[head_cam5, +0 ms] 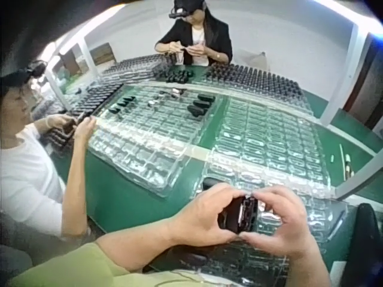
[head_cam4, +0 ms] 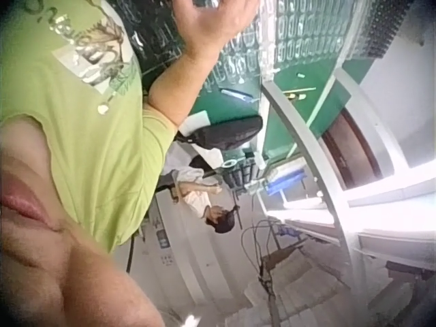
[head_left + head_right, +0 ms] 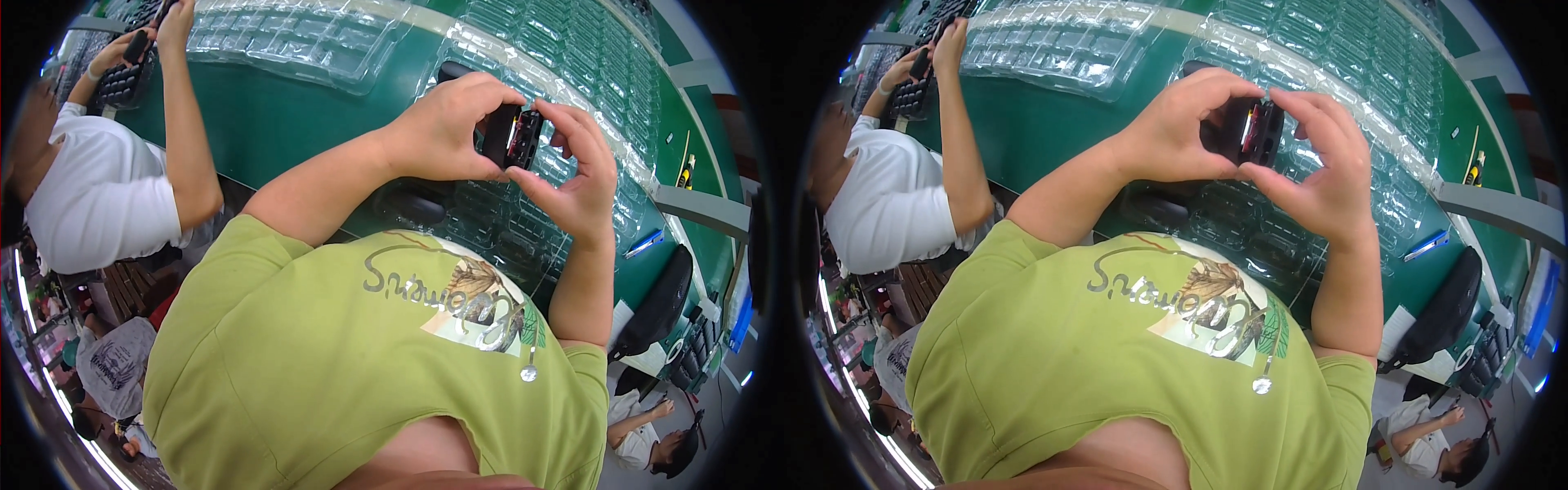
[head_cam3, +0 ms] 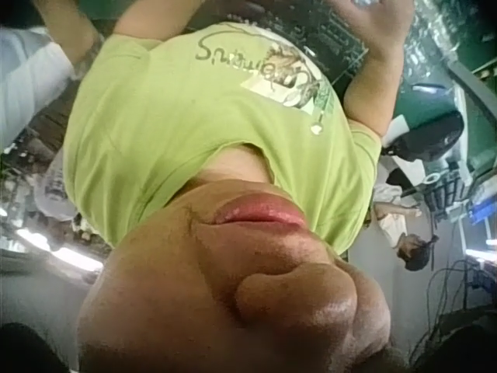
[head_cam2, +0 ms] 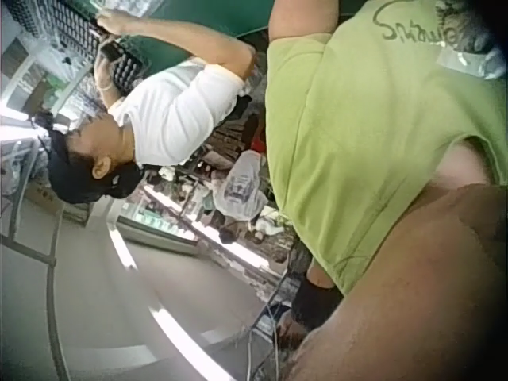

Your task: The person assembles small electronic components by hand, inserting internal parts and batteries into plastic cases.

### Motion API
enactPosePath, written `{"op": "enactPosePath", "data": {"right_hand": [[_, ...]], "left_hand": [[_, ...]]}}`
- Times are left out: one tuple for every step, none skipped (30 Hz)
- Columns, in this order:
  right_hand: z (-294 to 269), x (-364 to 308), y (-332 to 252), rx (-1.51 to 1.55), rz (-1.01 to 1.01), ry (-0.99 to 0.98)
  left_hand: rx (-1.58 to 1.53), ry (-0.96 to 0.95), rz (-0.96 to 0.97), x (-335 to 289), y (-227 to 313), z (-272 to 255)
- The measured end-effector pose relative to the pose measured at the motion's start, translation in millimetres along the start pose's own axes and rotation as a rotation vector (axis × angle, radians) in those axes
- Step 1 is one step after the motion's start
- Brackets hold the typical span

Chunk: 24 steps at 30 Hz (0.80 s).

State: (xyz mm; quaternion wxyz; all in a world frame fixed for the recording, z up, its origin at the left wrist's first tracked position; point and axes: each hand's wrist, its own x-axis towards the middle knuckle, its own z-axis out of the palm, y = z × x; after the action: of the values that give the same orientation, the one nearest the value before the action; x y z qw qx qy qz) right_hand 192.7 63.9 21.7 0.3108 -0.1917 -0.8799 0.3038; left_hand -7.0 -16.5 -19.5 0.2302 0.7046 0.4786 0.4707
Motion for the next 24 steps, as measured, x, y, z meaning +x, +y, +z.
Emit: {"op": "enactPosePath", "data": {"right_hand": [[-2.1,1.5,-0.4,-0.051,-0.03,-0.016],[-3.3,2.4,-0.3,-0.101,-0.061,-0.032],[-2.9,2.9,0.8,-0.122,-0.084,-0.043],[-2.5,2.6,1.4,-0.118,-0.079,-0.048],[-2.3,2.2,2.1,-0.109,-0.075,-0.051],[-2.1,1.8,2.2,-0.101,-0.072,-0.053],[-2.4,1.9,0.9,-0.059,-0.05,-0.039],[-2.9,1.1,1.0,-0.057,-0.044,-0.042],[-3.6,0.1,1.9,-0.037,-0.023,-0.038],[-4.1,-0.3,3.8,-0.017,-0.003,-0.034],[-3.6,-0.8,6.4,-0.007,-0.015,-0.028],[-4.2,-1.7,6.7,-0.006,-0.011,-0.028],[-4.4,-2.0,6.2,0.003,-0.004,-0.037],[-4.6,-2.3,5.6,0.011,0.003,-0.045],[-4.5,-2.9,4.4,0.013,0.005,-0.045],[-4.1,-3.5,3.4,0.033,0.018,-0.038],[-3.6,-3.9,3.2,0.053,0.03,-0.031],[-2.7,-3.3,5.0,0.055,0.03,-0.03],[-2.8,-2.8,6.9,0.047,0.01,-0.035],[-3.4,-2.8,7.8,0.038,-0.011,-0.04],[-5.0,-3.1,6.8,0.036,-0.009,-0.039],[-6.6,-2.2,6.3,0.043,-0.003,-0.052],[-7.6,-1.6,6.0,0.05,0.003,-0.065],[-7.5,-1.3,6.0,0.049,0.002,-0.064]], "left_hand": [[0.002,-0.011,-0.032,1.5,1.5,-0.7],[-0.004,-0.013,-0.038,1.7,1.9,-1.2],[0.021,-0.021,-0.025,1.5,2.0,-1.9],[0.049,-0.027,-0.012,0.4,2.7,-2.1],[0.046,-0.028,-0.019,-0.6,3.4,-1.2],[0.016,-0.023,-0.004,-1.3,4.1,0.2],[-0.015,-0.018,0.013,-1.7,5.0,1.3],[-0.019,-0.02,0.008,-2.1,6.1,1.3],[-0.07,-0.038,-0.052,-2.4,7.3,0.7],[-0.12,-0.057,-0.109,-1.8,7.7,-0.1],[-0.122,-0.06,-0.112,-1.3,7.7,-1.1],[-0.152,-0.082,-0.139,-0.7,7.4,-2.1],[-0.179,-0.104,-0.166,-1.0,7.4,-3.1],[-0.179,-0.105,-0.169,-1.2,7.7,-2.8],[-0.221,-0.091,-0.194,-1.3,8.4,-1.9],[-0.263,-0.076,-0.219,-1.3,8.7,-1.4],[-0.261,-0.077,-0.221,-1.6,9.0,-1.7],[-0.234,-0.082,-0.232,-1.9,9.4,-2.5],[-0.211,-0.088,-0.239,-1.6,10.4,-2.8],[-0.214,-0.091,-0.237,-1.3,12.2,-3.9],[-0.196,-0.095,-0.246,-1.1,14.4,-5.4],[-0.176,-0.096,-0.254,-0.5,14.6,-6.4],[-0.175,-0.097,-0.252,0.1,13.3,-5.5],[-0.183,-0.074,-0.218,0.5,11.6,-3.6]]}}
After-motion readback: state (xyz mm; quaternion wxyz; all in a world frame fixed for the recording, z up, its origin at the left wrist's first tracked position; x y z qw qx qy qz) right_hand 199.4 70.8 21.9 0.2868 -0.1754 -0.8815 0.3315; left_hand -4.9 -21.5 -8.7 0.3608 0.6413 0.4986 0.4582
